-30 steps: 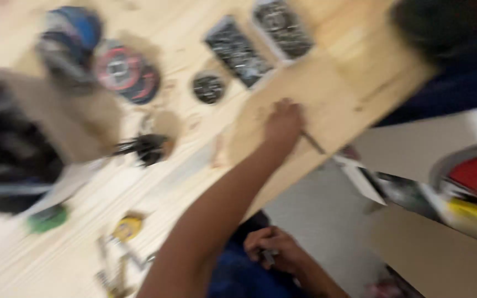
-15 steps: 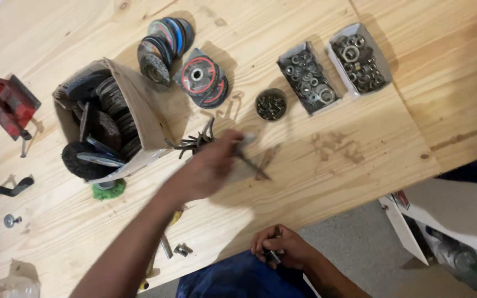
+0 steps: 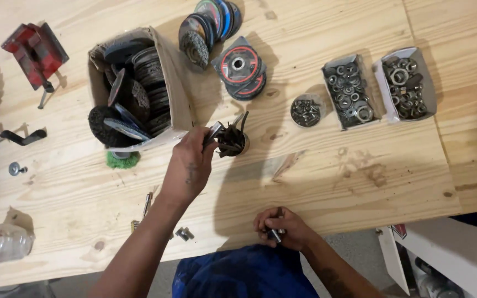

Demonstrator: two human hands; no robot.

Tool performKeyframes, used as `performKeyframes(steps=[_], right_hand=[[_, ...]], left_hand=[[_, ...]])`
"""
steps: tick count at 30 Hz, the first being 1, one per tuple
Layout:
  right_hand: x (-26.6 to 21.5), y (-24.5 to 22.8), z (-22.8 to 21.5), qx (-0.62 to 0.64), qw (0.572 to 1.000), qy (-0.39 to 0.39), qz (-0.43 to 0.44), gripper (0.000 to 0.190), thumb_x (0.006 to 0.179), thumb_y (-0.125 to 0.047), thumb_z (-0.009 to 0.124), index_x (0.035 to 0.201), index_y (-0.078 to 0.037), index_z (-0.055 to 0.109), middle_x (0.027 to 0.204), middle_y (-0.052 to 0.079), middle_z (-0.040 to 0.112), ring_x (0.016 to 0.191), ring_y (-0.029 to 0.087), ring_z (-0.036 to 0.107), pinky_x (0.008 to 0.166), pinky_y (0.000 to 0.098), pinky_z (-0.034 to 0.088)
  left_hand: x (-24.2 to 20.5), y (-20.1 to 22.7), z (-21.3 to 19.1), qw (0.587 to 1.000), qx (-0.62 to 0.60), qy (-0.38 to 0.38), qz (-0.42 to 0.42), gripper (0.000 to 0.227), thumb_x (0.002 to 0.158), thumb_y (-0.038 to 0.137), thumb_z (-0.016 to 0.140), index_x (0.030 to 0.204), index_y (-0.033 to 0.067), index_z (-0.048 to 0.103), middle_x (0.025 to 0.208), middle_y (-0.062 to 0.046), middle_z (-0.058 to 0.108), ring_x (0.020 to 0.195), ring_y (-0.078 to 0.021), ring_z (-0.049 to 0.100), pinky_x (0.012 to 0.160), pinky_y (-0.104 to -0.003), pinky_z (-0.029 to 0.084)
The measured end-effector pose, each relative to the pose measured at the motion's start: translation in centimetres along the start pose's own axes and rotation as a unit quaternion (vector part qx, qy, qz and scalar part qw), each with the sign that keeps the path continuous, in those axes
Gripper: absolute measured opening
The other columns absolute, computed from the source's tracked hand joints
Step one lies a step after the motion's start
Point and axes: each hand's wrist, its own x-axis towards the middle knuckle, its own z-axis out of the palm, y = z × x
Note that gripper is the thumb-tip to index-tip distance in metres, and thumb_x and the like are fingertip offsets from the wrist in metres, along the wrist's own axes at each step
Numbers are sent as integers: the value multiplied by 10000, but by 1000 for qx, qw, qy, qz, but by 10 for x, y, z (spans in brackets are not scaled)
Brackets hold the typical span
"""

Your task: Organizing and inspecting various hand tools and small hardware on a workbench.

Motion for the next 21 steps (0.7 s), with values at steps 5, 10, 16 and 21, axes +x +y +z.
performKeyframes(steps=[5,10,16,21], right_hand=[[-2,-2,-7,-16,999,28,10,280,827,-196,808,860,59,697,938,224,650,680,287,612,427,291,449],[1,3,-10,0,1000,14,8,250,862,-170,778,900,63,697,943,256,662,674,310,630,421,299,459],[2,4,-17,0,1000,-2,9,278,887,-189,756,959,73,699,980,287,682,686,313,685,411,301,472],[4,10,-23,-14,1000,-2,-14,340,881,-246,763,1006,65,707,988,273,708,633,312,653,417,317,468]], left_hand=[[-9,-1,20,995,-39,-28,86,18,993,34,554,1008,30,545,895,-175,599,779,-374,565,722,-453,439],[-7,16,27,987,85,-79,114,29,970,76,520,982,73,547,819,-155,582,728,-425,585,639,-510,450],[-1,-17,49,973,165,-142,74,193,875,8,491,1045,92,529,895,-166,645,755,-458,635,640,-551,491],[3,-18,38,991,56,-61,109,426,844,130,758,1217,11,590,1116,-198,660,998,-421,624,863,-501,496]])
